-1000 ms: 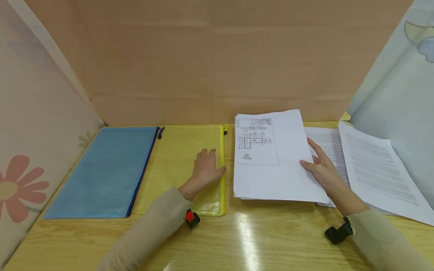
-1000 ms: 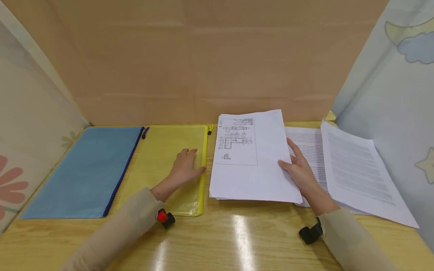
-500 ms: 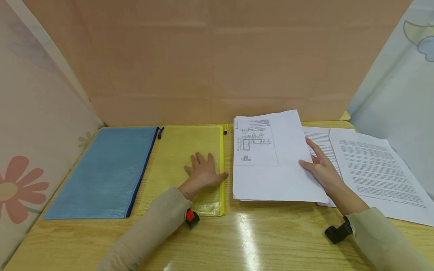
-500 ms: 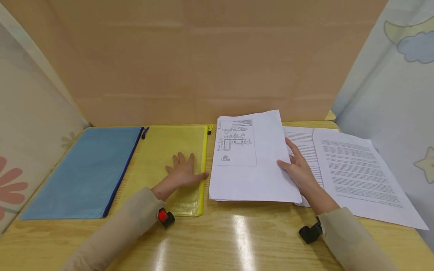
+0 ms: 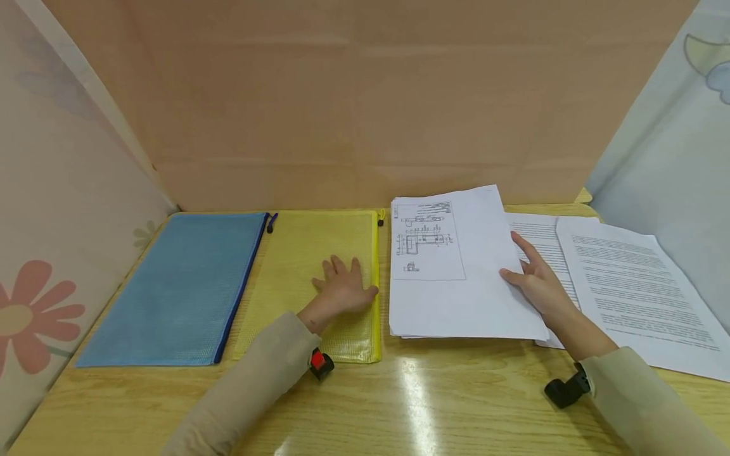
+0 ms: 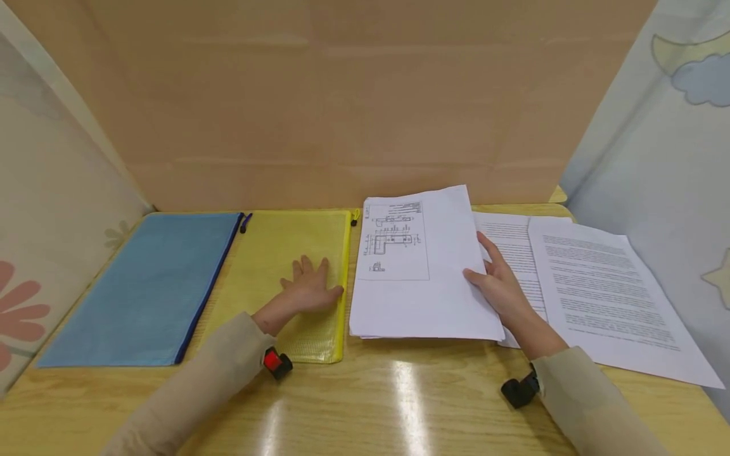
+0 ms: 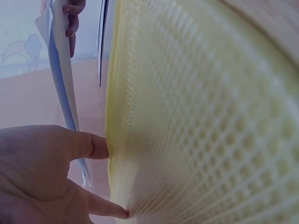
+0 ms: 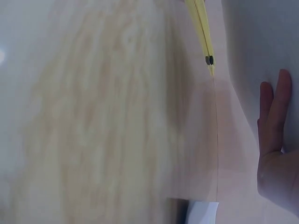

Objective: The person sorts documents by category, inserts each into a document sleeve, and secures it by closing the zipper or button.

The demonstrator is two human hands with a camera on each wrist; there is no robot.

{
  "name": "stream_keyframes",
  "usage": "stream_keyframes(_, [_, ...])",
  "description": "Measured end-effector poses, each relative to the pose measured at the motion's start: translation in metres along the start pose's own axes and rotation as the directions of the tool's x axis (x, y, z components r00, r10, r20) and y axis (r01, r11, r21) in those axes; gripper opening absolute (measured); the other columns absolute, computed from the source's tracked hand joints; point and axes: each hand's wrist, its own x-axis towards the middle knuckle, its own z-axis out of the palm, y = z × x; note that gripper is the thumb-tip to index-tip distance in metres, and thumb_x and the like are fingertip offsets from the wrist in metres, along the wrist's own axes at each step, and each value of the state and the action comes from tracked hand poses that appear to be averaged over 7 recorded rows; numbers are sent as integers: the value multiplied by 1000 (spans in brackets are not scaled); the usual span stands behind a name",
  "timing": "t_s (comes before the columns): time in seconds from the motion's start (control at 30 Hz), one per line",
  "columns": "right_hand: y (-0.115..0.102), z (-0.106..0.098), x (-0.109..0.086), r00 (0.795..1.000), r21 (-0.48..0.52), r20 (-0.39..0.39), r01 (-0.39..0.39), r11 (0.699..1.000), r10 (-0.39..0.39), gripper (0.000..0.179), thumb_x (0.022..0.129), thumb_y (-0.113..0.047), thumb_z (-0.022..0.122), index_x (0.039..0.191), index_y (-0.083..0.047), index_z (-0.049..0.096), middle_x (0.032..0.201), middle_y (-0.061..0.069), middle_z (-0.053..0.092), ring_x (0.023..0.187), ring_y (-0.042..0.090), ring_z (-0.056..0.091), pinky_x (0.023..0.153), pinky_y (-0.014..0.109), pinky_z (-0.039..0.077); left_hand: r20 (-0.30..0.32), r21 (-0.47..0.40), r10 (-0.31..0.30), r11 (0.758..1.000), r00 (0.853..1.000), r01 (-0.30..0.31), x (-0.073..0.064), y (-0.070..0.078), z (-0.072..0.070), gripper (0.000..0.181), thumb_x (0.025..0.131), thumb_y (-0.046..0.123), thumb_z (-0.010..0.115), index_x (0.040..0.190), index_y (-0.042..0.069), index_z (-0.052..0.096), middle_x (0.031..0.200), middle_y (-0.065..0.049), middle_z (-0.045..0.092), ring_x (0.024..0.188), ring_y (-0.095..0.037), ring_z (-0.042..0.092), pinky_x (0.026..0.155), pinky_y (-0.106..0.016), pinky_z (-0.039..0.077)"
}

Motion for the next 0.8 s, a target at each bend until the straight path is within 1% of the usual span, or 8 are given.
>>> stream_keyframes(0.1, [-1, 0, -1, 1000, -56, -6, -5, 998, 5, 78, 100, -15, 50, 154, -35, -2, 145, 15, 31, 89, -3, 59, 70, 24, 53, 12, 19, -11, 1000, 1000, 11, -4, 3, -2, 75, 98, 45, 46, 154, 5, 16, 155, -33, -5, 143, -51, -4, 106, -73, 9])
stream_keyframes(0.17, [-2, 0, -2, 1000, -64, -8, -12, 998, 12, 78, 100, -17, 50, 154, -36, -3, 148, 22, 26, 88, -2, 59, 70, 24, 53, 21, 38, -22, 999, 1000, 21, -5, 4, -4, 73, 99, 45, 44, 154, 6, 16, 155, -32, -4, 143, -49, -4, 107, -72, 10])
stream_keyframes(0.27, [-4, 1, -2, 1000, -69, -11, -16, 997, 16, 78, 100, -18, 50, 154, -35, -4, 153, 25, 20, 92, -3, 55, 72, 22, 52, 35, 58, -36, 998, 999, 34, -9, 7, -8, 70, 100, 45, 41, 154, 6, 17, 156, -32, -3, 144, -48, -3, 108, -71, 11])
stream_keyframes(0.37, [-6, 4, -2, 1000, -62, -22, -18, 998, 17, 79, 100, -17, 49, 154, -34, -5, 155, 26, 16, 94, -4, 52, 73, 20, 51, 52, 55, -32, 998, 998, 30, -10, 8, -11, 68, 101, 43, 39, 153, 5, 18, 156, -32, -3, 144, -48, -2, 108, -71, 11])
stream_keyframes(0.43, [-8, 8, -1, 999, -57, -34, -13, 998, 12, 79, 100, -15, 49, 154, -32, -6, 155, 26, 17, 93, -5, 52, 74, 19, 50, 64, 40, -24, 999, 998, 21, -10, 7, -13, 67, 101, 41, 38, 153, 4, 18, 156, -32, -3, 144, -48, -3, 108, -71, 10])
stream_keyframes(0.57, [-10, 16, 2, 998, -47, -70, 6, 999, -9, 79, 99, -11, 47, 155, -27, -6, 151, 27, 25, 88, -5, 55, 71, 19, 51, 79, 15, -14, 1000, 997, 13, -9, 5, -15, 66, 101, 40, 37, 153, 3, 19, 156, -32, -3, 144, -48, -4, 108, -71, 9])
stream_keyframes(0.7, [-13, 24, 3, 994, -55, -92, 50, 997, -55, 79, 98, -5, 45, 155, -21, -7, 143, 30, 34, 81, -4, 59, 68, 21, 53, 84, 0, -10, 1000, 996, 11, -9, 4, -17, 65, 101, 40, 36, 152, 3, 20, 156, -32, -3, 144, -48, -4, 108, -71, 8])
stream_keyframes(0.8, [-15, 31, 2, 992, -73, -94, 77, 994, -84, 79, 98, -3, 45, 155, -19, -7, 139, 33, 38, 78, -3, 60, 67, 23, 53, 81, -6, -10, 1000, 997, 10, -9, 5, -17, 65, 101, 40, 36, 152, 3, 22, 156, -32, -2, 144, -47, -3, 108, -71, 8])
